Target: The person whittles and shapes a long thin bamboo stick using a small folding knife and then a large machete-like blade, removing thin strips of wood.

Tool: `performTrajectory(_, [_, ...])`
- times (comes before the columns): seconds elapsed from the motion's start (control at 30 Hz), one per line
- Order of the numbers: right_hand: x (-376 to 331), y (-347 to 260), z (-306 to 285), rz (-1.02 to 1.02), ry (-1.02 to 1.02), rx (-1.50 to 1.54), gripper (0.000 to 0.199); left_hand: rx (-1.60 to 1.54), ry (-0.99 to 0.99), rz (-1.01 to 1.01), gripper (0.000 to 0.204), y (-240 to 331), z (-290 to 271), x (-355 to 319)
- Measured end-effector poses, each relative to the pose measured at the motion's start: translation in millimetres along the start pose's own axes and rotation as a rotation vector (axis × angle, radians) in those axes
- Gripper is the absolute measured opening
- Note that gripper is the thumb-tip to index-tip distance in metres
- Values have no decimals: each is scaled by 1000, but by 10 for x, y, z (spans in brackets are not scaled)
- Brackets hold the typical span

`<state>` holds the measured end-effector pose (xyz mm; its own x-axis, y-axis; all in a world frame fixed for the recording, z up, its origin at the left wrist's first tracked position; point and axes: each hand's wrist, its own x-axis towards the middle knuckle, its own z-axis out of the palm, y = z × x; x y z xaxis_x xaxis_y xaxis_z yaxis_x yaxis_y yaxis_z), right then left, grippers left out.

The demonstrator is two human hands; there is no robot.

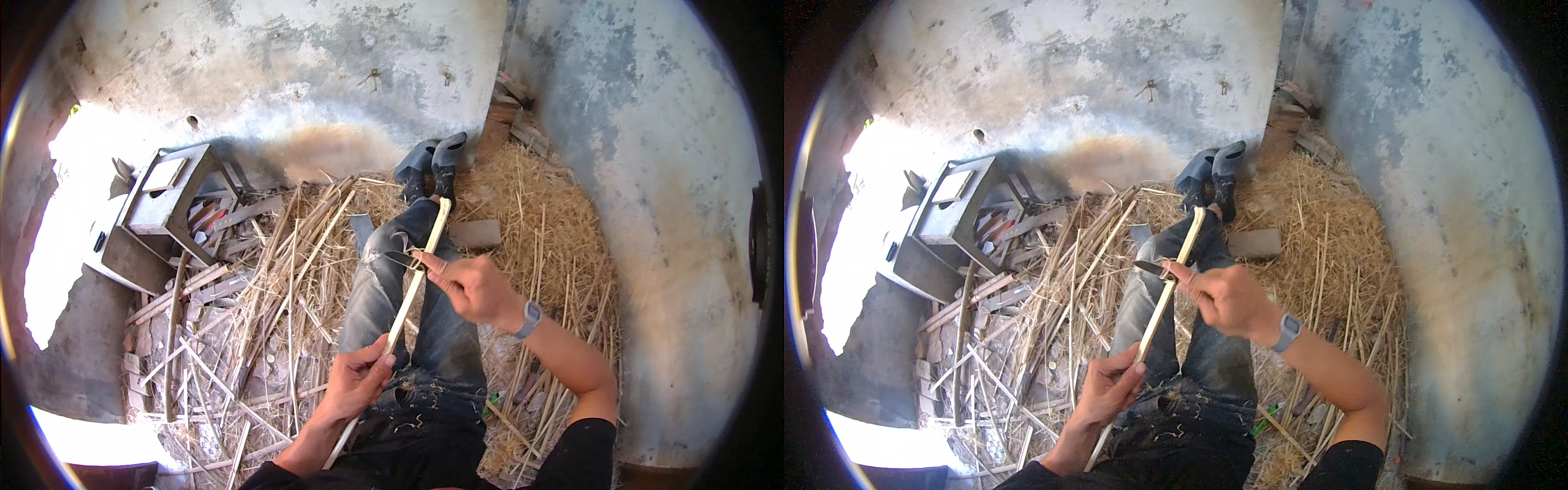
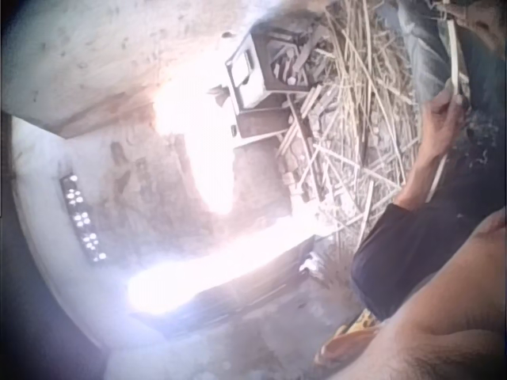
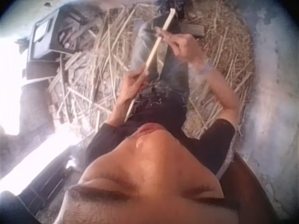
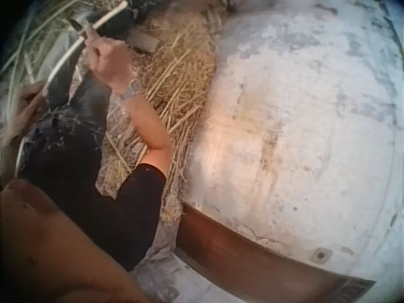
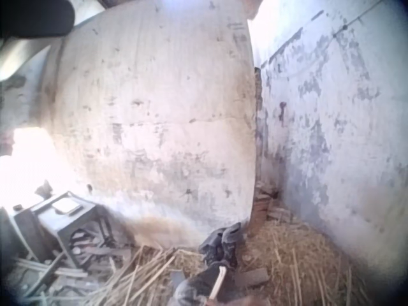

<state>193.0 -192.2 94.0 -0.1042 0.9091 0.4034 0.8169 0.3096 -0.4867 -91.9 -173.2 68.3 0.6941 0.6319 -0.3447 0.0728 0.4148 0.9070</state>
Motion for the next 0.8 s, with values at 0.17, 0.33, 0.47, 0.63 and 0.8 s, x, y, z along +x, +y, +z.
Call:
performTrajectory(0.17, [89, 229, 7, 50, 340, 143, 38, -6, -18, 19, 45, -34, 39, 66])
performTrajectory(0.33, [-74, -132, 208, -105, 107, 196, 40, -25, 15, 97, 32, 6, -27, 100])
performTrajectory(0.47, [202, 121, 14, 10, 394, 144, 37, -25, -40, 101, 24, 53, 11, 83])
performTrajectory(0.63, [-101, -165, 187, -217, -3, -118, 34, -19, -5, 123, 29, 9, -11, 164])
performTrajectory(0.8, [112, 72, 127, -41, 337, 103, 41, -62, -85, 94, 34, 7, -23, 197])
